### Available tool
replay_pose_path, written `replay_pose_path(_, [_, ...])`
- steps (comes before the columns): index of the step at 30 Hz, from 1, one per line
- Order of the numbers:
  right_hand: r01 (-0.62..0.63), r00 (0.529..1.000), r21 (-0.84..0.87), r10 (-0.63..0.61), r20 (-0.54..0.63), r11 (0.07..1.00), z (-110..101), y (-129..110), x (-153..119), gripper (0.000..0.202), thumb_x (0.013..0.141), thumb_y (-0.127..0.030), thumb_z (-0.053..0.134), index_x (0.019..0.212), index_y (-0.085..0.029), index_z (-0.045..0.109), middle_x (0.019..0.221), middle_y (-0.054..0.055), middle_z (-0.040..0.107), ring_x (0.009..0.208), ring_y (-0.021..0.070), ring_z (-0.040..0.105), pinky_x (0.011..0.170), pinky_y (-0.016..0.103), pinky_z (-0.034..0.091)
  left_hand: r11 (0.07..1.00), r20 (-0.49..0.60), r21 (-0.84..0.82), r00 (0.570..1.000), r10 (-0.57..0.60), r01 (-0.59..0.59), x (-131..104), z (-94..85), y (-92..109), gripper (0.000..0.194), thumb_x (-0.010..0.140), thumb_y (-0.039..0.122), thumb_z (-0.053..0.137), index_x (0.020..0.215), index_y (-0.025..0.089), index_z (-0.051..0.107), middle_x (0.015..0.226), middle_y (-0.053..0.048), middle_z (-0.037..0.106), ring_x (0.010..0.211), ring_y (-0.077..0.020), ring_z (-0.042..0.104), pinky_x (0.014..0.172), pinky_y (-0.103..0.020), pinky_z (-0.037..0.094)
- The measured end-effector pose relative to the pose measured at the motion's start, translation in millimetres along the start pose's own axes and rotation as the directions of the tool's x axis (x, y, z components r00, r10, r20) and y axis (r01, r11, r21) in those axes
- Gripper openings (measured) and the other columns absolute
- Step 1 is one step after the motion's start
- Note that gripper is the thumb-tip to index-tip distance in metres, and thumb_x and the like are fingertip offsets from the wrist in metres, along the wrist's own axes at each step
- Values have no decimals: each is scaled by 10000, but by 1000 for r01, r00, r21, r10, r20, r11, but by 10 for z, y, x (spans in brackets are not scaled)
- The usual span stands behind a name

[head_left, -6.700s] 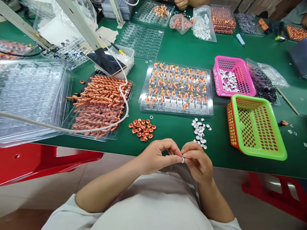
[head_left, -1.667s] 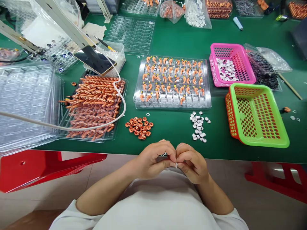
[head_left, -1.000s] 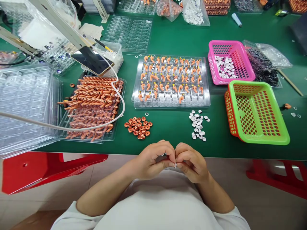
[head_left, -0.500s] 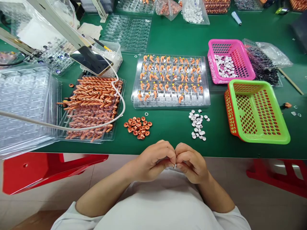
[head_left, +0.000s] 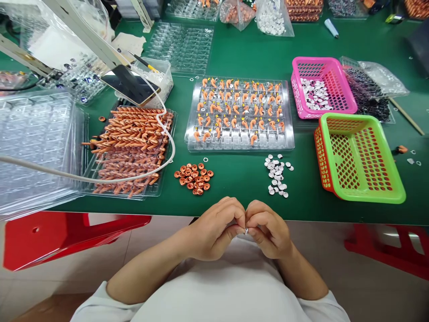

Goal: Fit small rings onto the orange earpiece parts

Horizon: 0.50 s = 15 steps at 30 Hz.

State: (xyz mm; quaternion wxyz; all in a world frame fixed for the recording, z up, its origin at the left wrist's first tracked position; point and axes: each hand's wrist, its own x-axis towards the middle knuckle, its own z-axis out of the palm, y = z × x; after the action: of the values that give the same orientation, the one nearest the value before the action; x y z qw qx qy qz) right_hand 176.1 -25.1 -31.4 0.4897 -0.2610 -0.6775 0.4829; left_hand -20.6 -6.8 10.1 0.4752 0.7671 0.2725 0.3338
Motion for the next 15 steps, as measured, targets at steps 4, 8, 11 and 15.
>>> replay_pose_path(4, [12, 1000, -28, -12, -11, 1000, -4, 6, -11, 194, 884, -102, 550, 1032, -219, 592, 893, 56, 588, 803, 190, 568, 701, 365, 491, 1000, -14, 11, 1000, 7, -7, 10, -2, 4, 107, 922, 79, 472, 927, 184, 495, 832, -47, 586, 803, -160, 508, 754, -310, 427])
replay_pose_path(8, [13, 1000, -23, -14, -16, 1000, -9, 0, -6, 214, 869, -72, 554, 1032, -205, 595, 902, 61, 590, 813, 190, 569, 710, 369, 490, 999, -41, 37, 999, 30, -28, 23, 4, 15, 121, 910, 64, 490, 921, 183, 512, 812, -42, 597, 788, -155, 525, 734, -309, 425])
replay_pose_path(11, [18, 999, -28, -19, -43, 999, -3, -5, 2, 228, 862, -53, 559, 1034, -197, 598, 900, 61, 592, 816, 189, 568, 717, 369, 486, 996, -119, 82, 992, 34, -24, 19, 36, 23, 103, 903, 82, 511, 909, 185, 514, 791, -41, 584, 757, -159, 522, 703, -312, 433])
replay_pose_path(15, [16, 996, -42, -20, -90, 999, 17, -3, 8, 248, 862, -42, 558, 1050, -199, 596, 899, 57, 588, 815, 187, 566, 714, 363, 481, 989, -213, 143, 975, 70, -40, 11, 85, 22, 94, 890, 96, 540, 909, 186, 519, 786, -38, 583, 748, -161, 524, 696, -316, 448])
